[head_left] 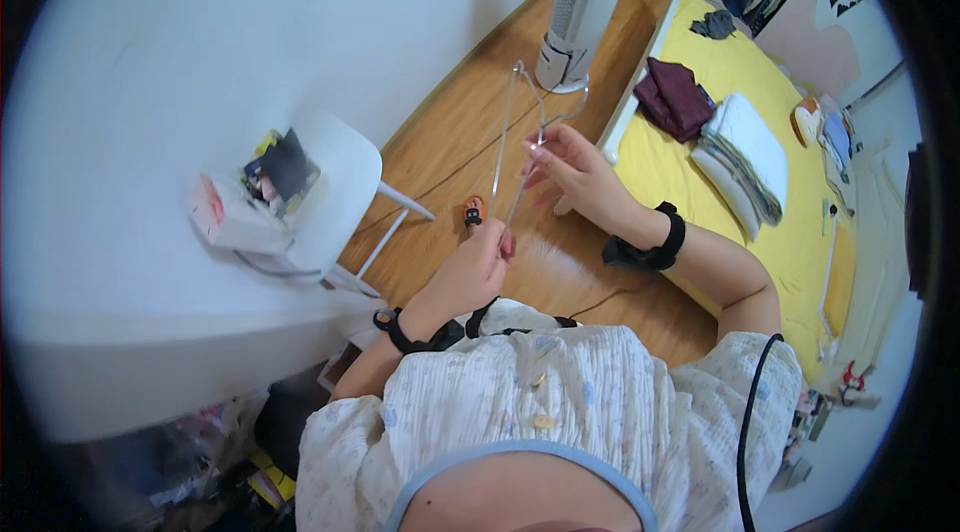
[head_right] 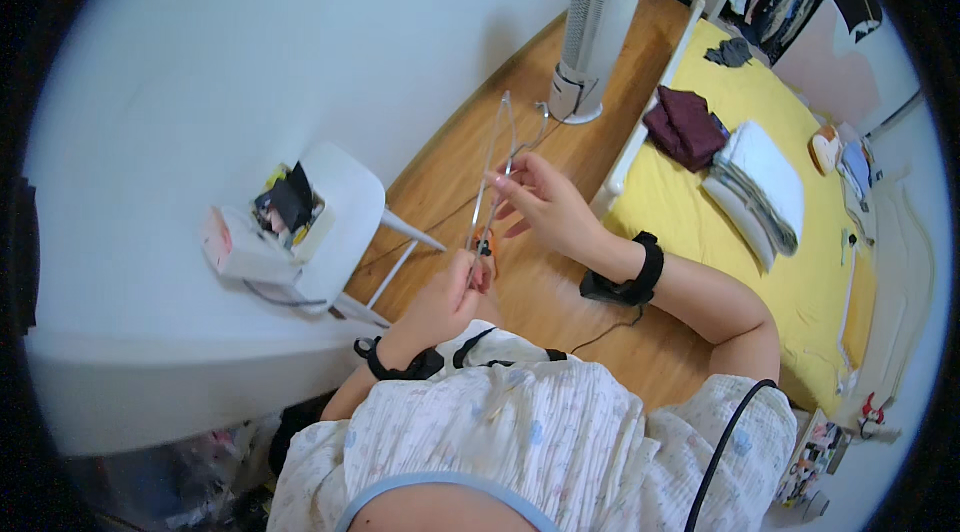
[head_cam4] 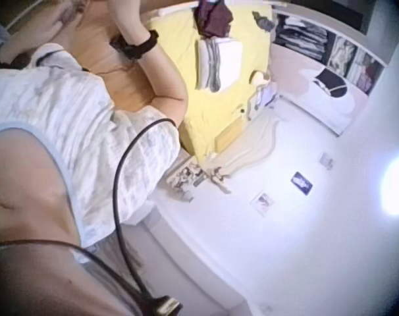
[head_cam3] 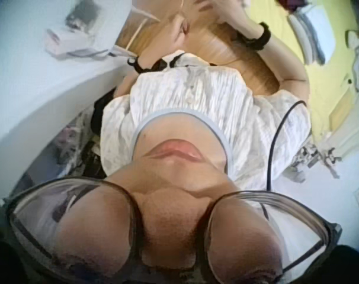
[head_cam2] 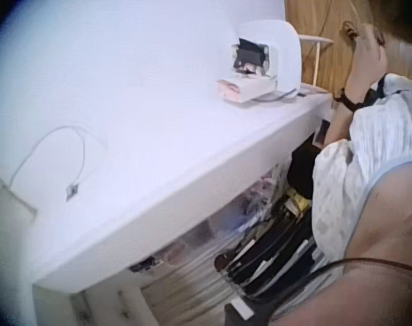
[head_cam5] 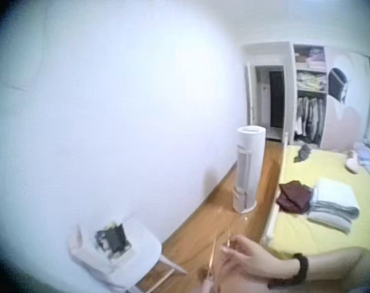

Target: The person hangs several items of clothing from a bed onto hangers and places them inside a closet.

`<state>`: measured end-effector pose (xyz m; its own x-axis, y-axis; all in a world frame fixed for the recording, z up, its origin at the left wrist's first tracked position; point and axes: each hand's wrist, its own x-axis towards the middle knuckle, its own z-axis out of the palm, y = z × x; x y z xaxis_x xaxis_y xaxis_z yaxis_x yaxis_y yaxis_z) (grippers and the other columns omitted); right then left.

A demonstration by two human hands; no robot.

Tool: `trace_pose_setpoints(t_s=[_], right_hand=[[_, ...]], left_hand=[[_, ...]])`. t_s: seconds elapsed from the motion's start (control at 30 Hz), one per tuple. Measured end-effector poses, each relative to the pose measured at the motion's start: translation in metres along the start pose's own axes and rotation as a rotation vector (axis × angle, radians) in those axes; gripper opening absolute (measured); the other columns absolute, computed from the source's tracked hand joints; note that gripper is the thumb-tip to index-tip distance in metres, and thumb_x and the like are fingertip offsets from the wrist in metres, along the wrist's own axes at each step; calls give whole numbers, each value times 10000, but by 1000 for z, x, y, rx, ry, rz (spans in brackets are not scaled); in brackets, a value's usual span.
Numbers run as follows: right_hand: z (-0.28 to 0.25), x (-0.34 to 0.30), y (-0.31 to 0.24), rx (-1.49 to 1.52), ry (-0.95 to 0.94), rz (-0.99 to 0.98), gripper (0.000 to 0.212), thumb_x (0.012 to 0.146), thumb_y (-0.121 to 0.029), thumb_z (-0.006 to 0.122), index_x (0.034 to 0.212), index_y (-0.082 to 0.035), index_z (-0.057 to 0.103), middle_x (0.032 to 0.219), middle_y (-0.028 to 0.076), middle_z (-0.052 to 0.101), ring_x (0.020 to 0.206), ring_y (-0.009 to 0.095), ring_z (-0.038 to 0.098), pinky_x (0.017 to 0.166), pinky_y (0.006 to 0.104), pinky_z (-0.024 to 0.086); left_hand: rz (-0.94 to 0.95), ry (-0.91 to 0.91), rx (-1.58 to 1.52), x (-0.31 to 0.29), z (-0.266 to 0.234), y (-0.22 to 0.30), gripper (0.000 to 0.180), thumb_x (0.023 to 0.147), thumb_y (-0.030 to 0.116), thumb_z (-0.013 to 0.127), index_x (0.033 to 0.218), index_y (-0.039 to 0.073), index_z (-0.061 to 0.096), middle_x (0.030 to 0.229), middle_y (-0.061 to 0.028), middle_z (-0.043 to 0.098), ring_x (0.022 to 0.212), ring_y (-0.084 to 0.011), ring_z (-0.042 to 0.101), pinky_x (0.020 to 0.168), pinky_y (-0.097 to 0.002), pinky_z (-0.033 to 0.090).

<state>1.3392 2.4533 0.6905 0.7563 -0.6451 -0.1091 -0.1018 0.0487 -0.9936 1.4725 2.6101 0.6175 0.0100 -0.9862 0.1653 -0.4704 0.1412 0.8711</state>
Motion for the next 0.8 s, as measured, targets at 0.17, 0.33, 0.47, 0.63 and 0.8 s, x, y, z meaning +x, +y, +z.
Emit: trace_pose_setpoints(t_s=[0.17,0.33,0.47,0.63,0.8], right_hand=[[-55,158,-23,-12,89,44,269,993,-294,447,967,-30,402,693,86,569,586,173,623,440,306,521],[-113,296,-81,-4,100,46,268,997,-289,432,966,-28,380,639,127,562,489,227,602,405,329,508],[-163,387,-145,36,130,40,293,997,-320,419,966,-29,399,655,135,581,521,236,615,441,323,504],[-225,501,-192,-190,214,-198,312,990,-328,415,913,-34,484,705,110,610,603,190,638,540,277,522],[-314,638,-209,-229,202,-201,327,962,-282,490,1041,35,498,813,157,637,736,252,658,609,288,549]], left_hand=[[47,-50,-89,155,-51,-69,151,789,-29,437,931,12,412,818,-128,508,732,-251,514,695,-338,436],[88,-84,-133,291,-138,-83,169,837,52,514,997,13,476,942,-144,507,849,-248,513,754,-344,426],[352,53,129,398,-237,-81,525,901,492,510,1200,61,535,1234,-164,488,1121,-276,481,888,-370,393],[313,303,7,504,-324,-90,508,941,508,448,1168,73,581,1192,-108,504,1078,-247,500,889,-332,409],[206,286,-55,623,-346,-107,612,984,534,277,1115,19,581,1155,-92,582,1008,-182,548,871,-312,414]])
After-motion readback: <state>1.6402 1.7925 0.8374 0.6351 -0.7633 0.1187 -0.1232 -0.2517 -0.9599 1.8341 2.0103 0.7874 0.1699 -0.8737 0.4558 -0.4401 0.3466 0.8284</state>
